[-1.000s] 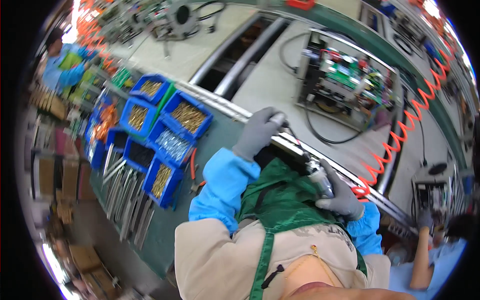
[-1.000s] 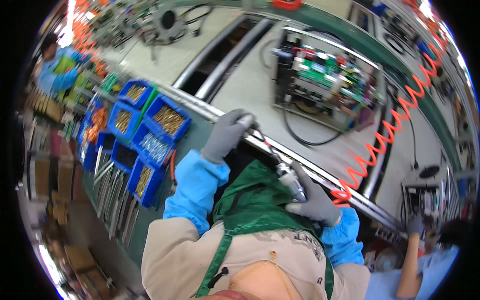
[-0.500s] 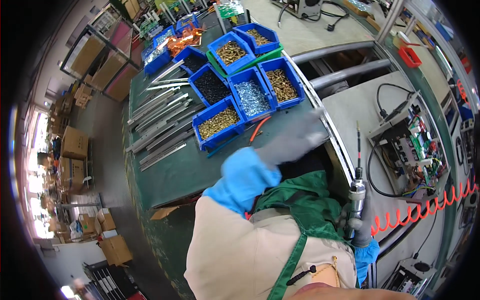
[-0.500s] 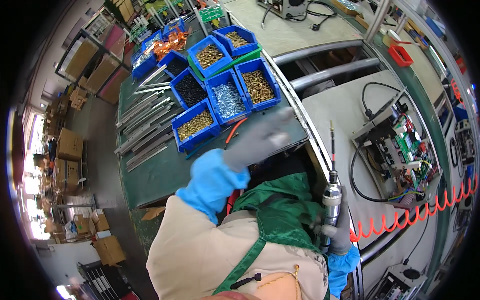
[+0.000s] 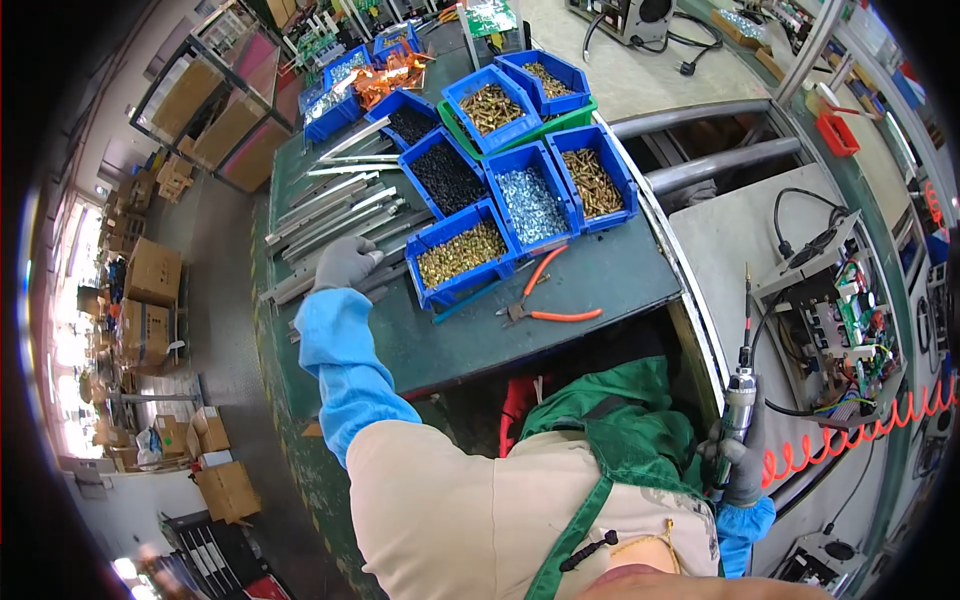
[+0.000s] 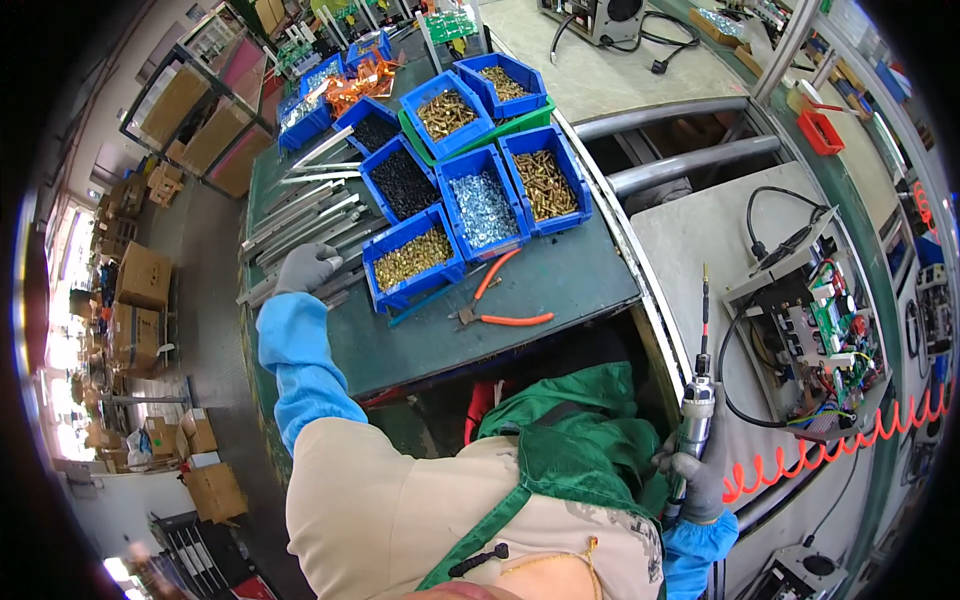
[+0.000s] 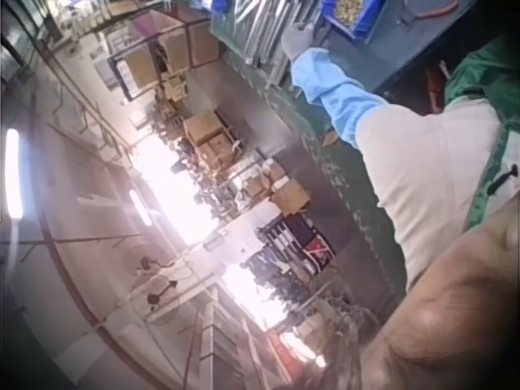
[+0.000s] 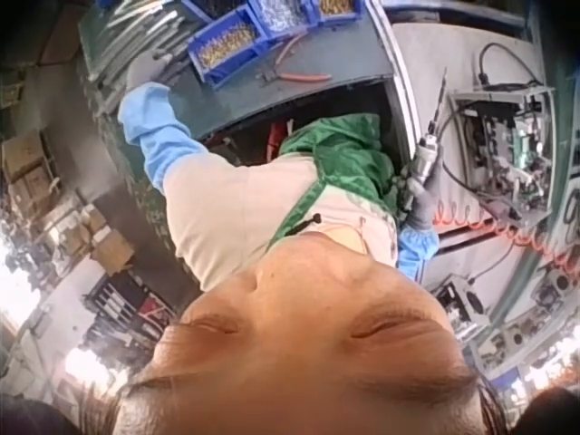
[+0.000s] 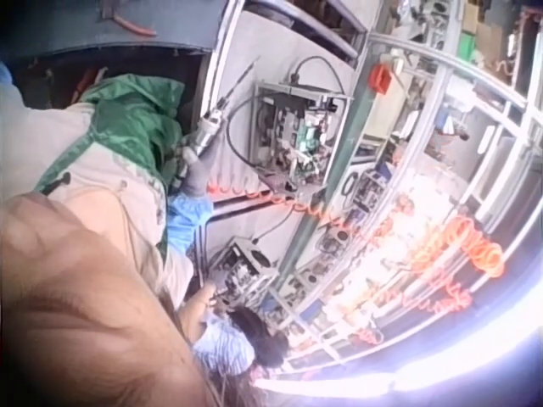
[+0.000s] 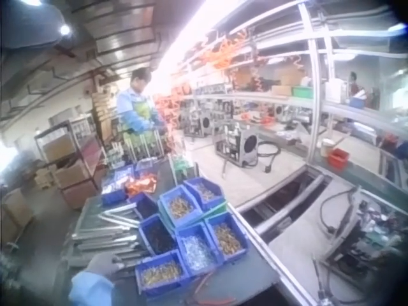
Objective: Assembling electronic components using power tools at a manufacturing workbench.
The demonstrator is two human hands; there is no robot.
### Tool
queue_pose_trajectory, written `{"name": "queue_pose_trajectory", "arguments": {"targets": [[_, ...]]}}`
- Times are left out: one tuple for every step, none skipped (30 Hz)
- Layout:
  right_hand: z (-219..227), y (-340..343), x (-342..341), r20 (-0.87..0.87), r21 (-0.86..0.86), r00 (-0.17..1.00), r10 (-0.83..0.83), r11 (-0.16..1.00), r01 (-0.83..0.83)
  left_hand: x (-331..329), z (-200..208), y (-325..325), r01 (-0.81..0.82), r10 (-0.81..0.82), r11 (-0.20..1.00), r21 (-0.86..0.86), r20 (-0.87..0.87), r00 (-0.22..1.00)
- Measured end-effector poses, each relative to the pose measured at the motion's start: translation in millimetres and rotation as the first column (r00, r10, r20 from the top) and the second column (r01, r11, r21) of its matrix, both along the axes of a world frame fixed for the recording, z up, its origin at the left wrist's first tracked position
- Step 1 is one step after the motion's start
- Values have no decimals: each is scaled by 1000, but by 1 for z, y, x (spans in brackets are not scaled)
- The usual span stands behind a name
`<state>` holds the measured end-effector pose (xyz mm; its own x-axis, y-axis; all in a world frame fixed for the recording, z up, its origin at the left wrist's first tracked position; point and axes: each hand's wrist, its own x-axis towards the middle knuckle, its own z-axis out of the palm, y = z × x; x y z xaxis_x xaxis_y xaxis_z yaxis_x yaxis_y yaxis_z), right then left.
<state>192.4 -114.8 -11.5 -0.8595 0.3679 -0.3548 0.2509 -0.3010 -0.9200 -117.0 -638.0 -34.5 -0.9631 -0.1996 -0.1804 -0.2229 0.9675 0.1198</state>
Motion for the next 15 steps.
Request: {"name": "queue_pose_trajectory", "arguments": {"targets": [[0,-2,-3,-6,-2,1000,-3,1000,3,-17,4,-9,20,-19,999,41,-10,1000],[-1,-3,-5,8,4,1000,-8,1000,8,-35,6,-15,41,-40,996,82,-21,999],[-1,-5,-7,27,12,999,-17,1000,17,-53,6,-11,51,-49,995,83,-23,999],[-1,-7,-10,22,10,999,-24,1000,23,-69,6,-3,-3,2,1000,-3,-182,983],[-1,-9,-12,26,1,999,-29,1000,29,-88,6,2,-69,38,995,-78,-341,939],[0,-11,-14,30,-11,999,-25,1000,26,-110,-10,-16,42,-85,991,-129,-355,931],[0,-14,-17,30,-19,998,-52,998,53,-130,-10,-8,-6,-28,993,-115,-290,957],[-2,-14,-18,24,-17,998,-64,998,64,-144,-9,-1,-59,34,993,-106,-225,974],[-5,-14,-18,23,-23,997,-71,997,71,-154,-8,1,-49,24,993,-104,-231,973],[-6,-15,-20,21,-29,997,-77,997,77,-163,-7,2,-100,77,977,-186,-123,989],[-4,-18,-23,15,-28,996,-92,995,92,-171,-4,7,-134,134,952,-274,-19,991],[2,-21,-26,49,2,994,-101,995,101,-176,-3,9,-122,120,955,-272,-24,992],[6,-25,-28,84,31,990,-110,994,108,-178,-1,11,-184,154,947,-262,-132,979],[8,-27,-31,76,31,990,-118,993,116,-178,3,10,-250,191,936,-246,-240,952],[9,-28,-32,87,34,991,-105,994,103,-186,-4,-6,-196,123,960,-198,-330,936]]}}
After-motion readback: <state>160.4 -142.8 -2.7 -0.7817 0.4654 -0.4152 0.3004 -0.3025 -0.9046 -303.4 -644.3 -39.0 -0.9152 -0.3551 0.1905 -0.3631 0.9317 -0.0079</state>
